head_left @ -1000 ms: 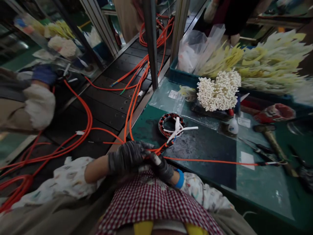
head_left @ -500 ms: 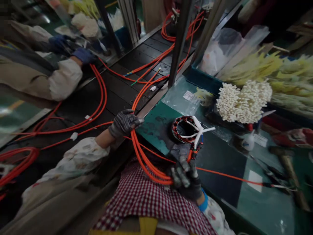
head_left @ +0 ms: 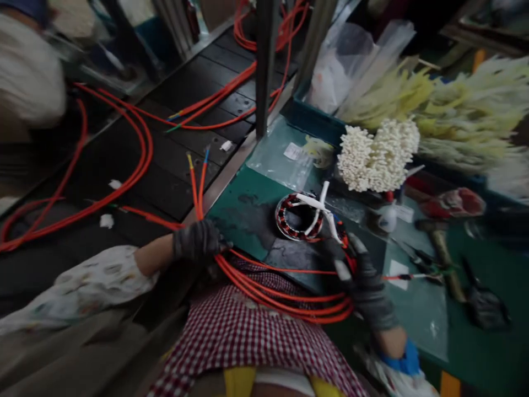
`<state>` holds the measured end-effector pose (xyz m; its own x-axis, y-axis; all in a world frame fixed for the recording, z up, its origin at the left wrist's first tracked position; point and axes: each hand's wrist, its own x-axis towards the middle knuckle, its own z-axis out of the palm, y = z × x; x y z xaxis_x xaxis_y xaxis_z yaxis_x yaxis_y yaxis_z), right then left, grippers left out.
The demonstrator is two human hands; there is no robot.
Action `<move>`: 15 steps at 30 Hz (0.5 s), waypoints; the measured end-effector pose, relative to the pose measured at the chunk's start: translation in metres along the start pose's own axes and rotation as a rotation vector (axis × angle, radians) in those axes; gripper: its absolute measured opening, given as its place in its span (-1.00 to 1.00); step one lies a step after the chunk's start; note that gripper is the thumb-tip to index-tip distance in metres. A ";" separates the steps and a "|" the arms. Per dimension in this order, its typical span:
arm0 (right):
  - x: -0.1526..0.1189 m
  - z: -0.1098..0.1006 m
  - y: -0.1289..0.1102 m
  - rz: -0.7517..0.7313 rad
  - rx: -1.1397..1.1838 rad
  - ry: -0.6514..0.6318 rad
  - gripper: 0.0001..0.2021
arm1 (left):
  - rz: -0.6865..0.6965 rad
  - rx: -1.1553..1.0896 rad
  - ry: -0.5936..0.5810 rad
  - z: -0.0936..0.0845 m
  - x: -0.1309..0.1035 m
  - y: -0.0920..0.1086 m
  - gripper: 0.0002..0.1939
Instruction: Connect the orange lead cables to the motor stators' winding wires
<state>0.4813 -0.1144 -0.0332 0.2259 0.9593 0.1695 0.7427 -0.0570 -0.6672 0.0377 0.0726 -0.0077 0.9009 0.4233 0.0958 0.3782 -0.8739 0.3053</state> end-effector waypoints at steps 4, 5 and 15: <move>0.004 0.013 -0.022 -0.166 -0.226 0.160 -0.42 | 0.117 0.013 0.008 -0.015 0.028 -0.017 -0.48; 0.007 0.014 -0.031 -0.252 -0.288 0.219 -0.45 | 0.128 0.013 0.002 -0.020 0.046 -0.021 -0.55; 0.040 0.029 -0.074 -0.628 -0.604 0.376 -0.53 | 0.251 -0.103 -0.023 -0.009 0.183 -0.004 -0.59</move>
<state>0.4173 -0.0640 0.0021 -0.2154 0.7175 0.6624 0.9742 0.2045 0.0952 0.1994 0.1559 0.0168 0.9687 0.1902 0.1596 0.1199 -0.9212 0.3701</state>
